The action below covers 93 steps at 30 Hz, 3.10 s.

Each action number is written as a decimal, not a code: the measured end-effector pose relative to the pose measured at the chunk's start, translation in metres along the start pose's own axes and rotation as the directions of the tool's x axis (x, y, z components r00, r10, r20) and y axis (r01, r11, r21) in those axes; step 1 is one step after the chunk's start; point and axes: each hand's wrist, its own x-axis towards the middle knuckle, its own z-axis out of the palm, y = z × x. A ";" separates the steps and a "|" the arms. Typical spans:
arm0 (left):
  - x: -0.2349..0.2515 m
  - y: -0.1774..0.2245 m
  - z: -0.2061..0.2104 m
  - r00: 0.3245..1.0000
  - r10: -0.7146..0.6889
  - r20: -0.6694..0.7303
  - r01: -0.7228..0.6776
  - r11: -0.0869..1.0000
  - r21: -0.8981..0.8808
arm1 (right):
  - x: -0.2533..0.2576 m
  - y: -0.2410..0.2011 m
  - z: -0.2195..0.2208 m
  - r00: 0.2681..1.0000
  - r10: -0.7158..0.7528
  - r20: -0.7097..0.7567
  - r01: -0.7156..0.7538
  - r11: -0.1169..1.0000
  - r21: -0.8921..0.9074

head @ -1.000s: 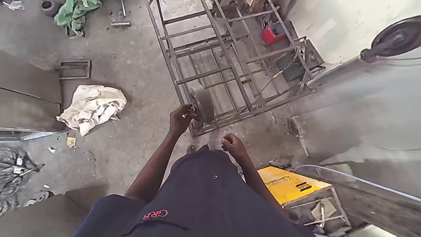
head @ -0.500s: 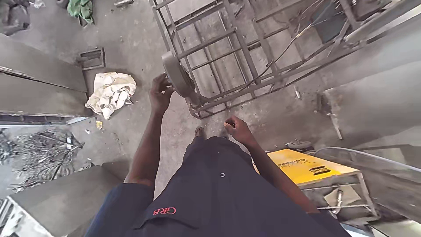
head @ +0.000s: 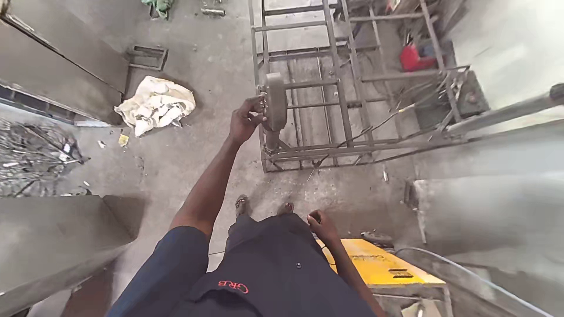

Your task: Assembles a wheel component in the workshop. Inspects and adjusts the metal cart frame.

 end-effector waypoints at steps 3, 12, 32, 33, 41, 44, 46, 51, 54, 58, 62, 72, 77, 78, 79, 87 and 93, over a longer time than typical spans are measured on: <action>-0.001 -0.009 0.006 0.999 -0.021 -0.027 0.020 0.999 -0.049 | -0.006 -0.015 0.020 0.999 0.036 -0.014 -0.036 0.999 -0.027; -0.012 -0.038 0.012 0.991 -0.135 -0.019 0.124 0.950 -0.287 | -0.053 -0.091 0.078 0.980 0.092 -0.175 -0.128 0.969 -0.212; -0.014 -0.069 0.022 1.000 -0.002 -0.014 -0.004 0.922 -0.386 | -0.123 -0.111 0.135 0.911 0.307 -0.276 -0.384 0.874 -0.297; -0.014 -0.069 0.022 1.000 -0.003 -0.004 0.001 0.922 -0.386 | -0.123 -0.112 0.135 0.914 0.300 -0.272 -0.376 0.876 -0.301; -0.015 -0.081 0.026 0.999 -0.042 0.010 0.042 0.911 -0.411 | -0.128 -0.101 0.139 0.919 0.295 -0.263 -0.372 0.870 -0.323; -0.014 -0.083 0.027 1.000 -0.026 0.000 0.024 0.910 -0.415 | -0.129 -0.100 0.140 0.912 0.323 -0.253 -0.398 0.849 -0.348; -0.012 -0.086 0.028 1.000 -0.005 -0.013 -0.001 0.915 -0.403 | -0.128 -0.100 0.140 0.917 0.307 -0.253 -0.383 0.855 -0.351; -0.011 -0.086 0.029 1.000 0.008 -0.010 -0.011 0.928 -0.371 | -0.131 -0.101 0.138 0.923 0.286 -0.258 -0.366 0.858 -0.360; -0.010 -0.085 0.023 1.000 0.002 0.012 0.002 0.949 -0.315 | -0.128 -0.107 0.138 0.922 0.301 -0.244 -0.377 0.840 -0.389; -0.010 -0.084 0.021 1.000 -0.003 0.022 0.009 0.969 -0.246 | -0.120 -0.108 0.139 0.924 0.308 -0.227 -0.379 0.818 -0.433; -0.011 -0.076 0.015 0.995 -0.066 0.070 0.078 0.980 -0.185 | -0.106 -0.115 0.139 0.943 0.270 -0.196 -0.327 0.861 -0.389; -0.010 -0.064 0.013 0.987 -0.127 0.099 0.135 0.988 -0.076 | -0.084 -0.061 0.121 0.971 0.131 -0.200 -0.185 0.941 -0.283; -0.011 -0.059 0.014 0.975 -0.199 0.100 0.198 0.980 0.023 | -0.077 0.001 0.092 0.958 0.214 -0.192 -0.266 0.913 -0.308; -0.010 -0.055 0.014 0.968 -0.228 0.106 0.225 0.973 0.040 | -0.077 0.013 0.085 0.952 0.240 -0.192 -0.291 0.903 -0.314; -0.010 -0.053 0.014 0.966 -0.238 0.102 0.234 0.971 0.049 | -0.077 0.026 0.079 0.946 0.259 -0.193 -0.310 0.896 -0.317; -0.011 -0.044 0.013 0.965 -0.249 0.080 0.242 0.966 0.094 | -0.069 0.107 0.035 0.921 0.347 -0.178 -0.385 0.883 -0.270; -0.014 -0.041 0.014 0.972 -0.226 0.060 0.222 0.973 0.058 | -0.047 0.116 -0.006 0.948 0.284 -0.144 -0.317 0.883 -0.346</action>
